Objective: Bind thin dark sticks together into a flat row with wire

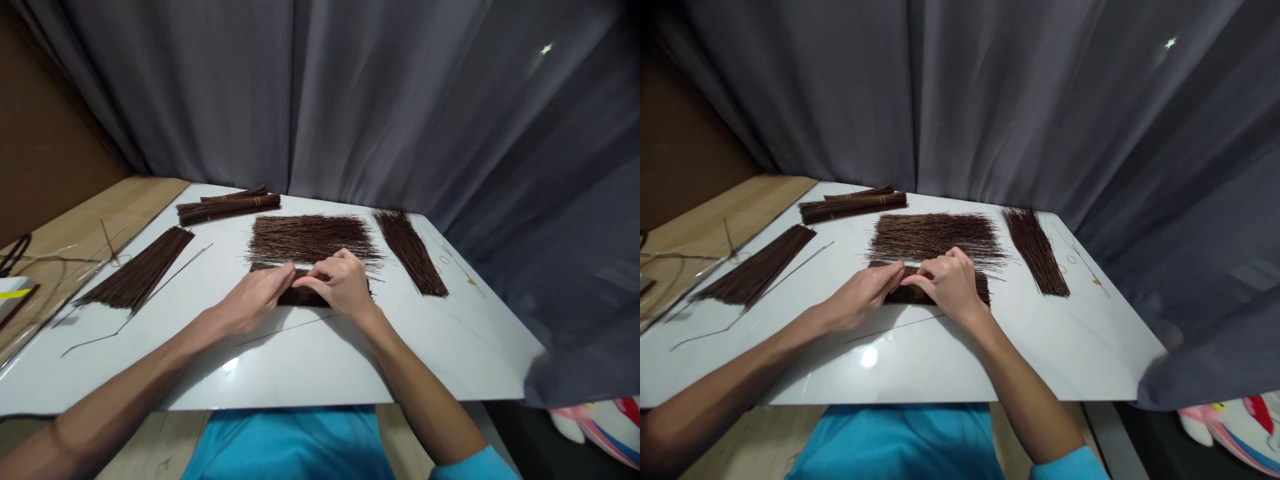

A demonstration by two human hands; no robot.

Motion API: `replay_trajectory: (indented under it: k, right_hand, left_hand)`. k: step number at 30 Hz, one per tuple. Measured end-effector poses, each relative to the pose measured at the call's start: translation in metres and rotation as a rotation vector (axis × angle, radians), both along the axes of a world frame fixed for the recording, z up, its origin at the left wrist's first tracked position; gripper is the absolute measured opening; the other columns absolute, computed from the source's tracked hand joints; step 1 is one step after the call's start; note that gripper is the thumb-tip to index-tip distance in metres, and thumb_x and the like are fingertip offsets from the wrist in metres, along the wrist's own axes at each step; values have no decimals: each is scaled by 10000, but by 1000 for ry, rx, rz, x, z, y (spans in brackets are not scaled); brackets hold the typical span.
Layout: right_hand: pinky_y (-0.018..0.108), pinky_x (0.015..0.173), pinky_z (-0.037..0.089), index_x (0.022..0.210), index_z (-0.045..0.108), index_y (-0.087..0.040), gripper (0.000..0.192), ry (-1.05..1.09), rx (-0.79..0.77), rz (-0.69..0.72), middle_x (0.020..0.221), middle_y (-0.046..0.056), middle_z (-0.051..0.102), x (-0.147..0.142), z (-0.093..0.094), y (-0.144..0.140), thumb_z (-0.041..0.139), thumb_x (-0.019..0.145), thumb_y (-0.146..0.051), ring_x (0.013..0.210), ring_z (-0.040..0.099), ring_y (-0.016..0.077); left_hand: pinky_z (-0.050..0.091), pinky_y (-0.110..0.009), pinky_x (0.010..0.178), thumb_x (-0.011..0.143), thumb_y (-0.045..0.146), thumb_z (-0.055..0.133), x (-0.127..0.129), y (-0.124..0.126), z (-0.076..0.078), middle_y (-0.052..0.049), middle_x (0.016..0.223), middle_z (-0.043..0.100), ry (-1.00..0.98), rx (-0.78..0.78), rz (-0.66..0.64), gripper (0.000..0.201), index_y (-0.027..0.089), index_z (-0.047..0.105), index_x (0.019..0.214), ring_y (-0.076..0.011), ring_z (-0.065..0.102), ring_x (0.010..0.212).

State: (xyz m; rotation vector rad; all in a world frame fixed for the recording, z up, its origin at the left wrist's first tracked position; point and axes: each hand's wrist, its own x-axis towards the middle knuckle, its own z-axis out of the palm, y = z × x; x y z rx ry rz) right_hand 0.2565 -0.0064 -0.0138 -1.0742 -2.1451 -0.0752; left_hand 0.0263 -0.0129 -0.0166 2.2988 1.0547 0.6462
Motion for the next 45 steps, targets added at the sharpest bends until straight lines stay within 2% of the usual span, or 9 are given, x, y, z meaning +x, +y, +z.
replay_trajectory:
  k: [8, 19, 22, 25, 28, 30, 33, 38, 45]
  right_hand:
    - [359, 782, 363, 700, 749, -219, 464, 6, -25, 21, 722, 5, 789, -2, 0, -1, 711, 1004, -567, 597, 562, 143]
    - [349, 788, 384, 744, 746, -211, 432, 0, -16, -37, 701, 4, 764, -3, -8, 0, 744, 986, -569, 637, 600, 157]
    - [366, 837, 408, 888, 762, -197, 382, -44, 68, -56, 834, 46, 791, 1, -7, 1, 758, 975, -569, 773, 675, 197]
    - [395, 934, 438, 1131, 761, -186, 398, -48, 175, -61, 1089, 103, 797, 3, -5, 1, 771, 968, -549, 1033, 691, 264]
    - [433, 1048, 434, 1288, 730, -212, 417, -140, 212, 31, 1279, 113, 757, 0, -5, -1, 760, 988, -500, 1223, 635, 295]
    - [448, 1077, 424, 1290, 736, -249, 315, -208, 218, 84, 1317, 92, 750, -5, -8, -2, 726, 1027, -421, 1242, 626, 286]
    - [442, 1063, 432, 1248, 754, -261, 212, -182, 208, 107, 1269, 65, 774, -8, -13, 0, 688, 1058, -327, 1196, 643, 260]
    - [430, 1003, 456, 1145, 777, -232, 184, -71, 130, 134, 1101, 63, 808, -2, -18, 10, 707, 1046, -370, 1069, 670, 242]
    - [420, 1008, 433, 1146, 770, -208, 177, -206, 161, 179, 1004, 70, 808, 3, -22, 12, 657, 1076, -326, 1015, 655, 238]
  left_hand:
    - [298, -316, 613, 1007, 167, 470, -3, 7, -16, -2, 756, 570, 14, 72, 17, 100, 237, 487, 936, -177, 478, 614]
    - [316, -302, 628, 940, 86, 448, -4, 9, -17, -9, 796, 576, 57, 148, 37, 151, 233, 480, 949, -190, 525, 664]
    - [297, -311, 607, 962, 117, 450, -6, 10, -14, -16, 809, 612, 150, 144, 99, 124, 236, 461, 928, -199, 539, 659]
    - [281, -326, 590, 985, 130, 437, -8, 10, -11, -18, 834, 649, 257, 158, 155, 125, 244, 471, 948, -215, 561, 666]
    - [287, -337, 588, 1023, 163, 421, -9, 10, -9, -32, 911, 699, 298, 170, 173, 118, 252, 497, 1007, -235, 615, 712]
    - [306, -339, 600, 1046, 206, 431, -8, 9, -9, -42, 962, 722, 288, 170, 170, 96, 253, 512, 1026, -243, 649, 754]
    - [333, -337, 622, 1056, 209, 422, -8, 8, -10, -41, 975, 733, 262, 171, 146, 114, 255, 524, 1037, -241, 667, 779]
    - [281, -341, 604, 1037, 200, 421, -8, 8, -12, -45, 883, 713, 327, 189, 127, 121, 256, 526, 1059, -251, 629, 708]
    - [266, -341, 620, 1017, 197, 442, -8, 5, -7, -23, 753, 640, 265, 95, 104, 117, 240, 481, 915, -209, 527, 617]
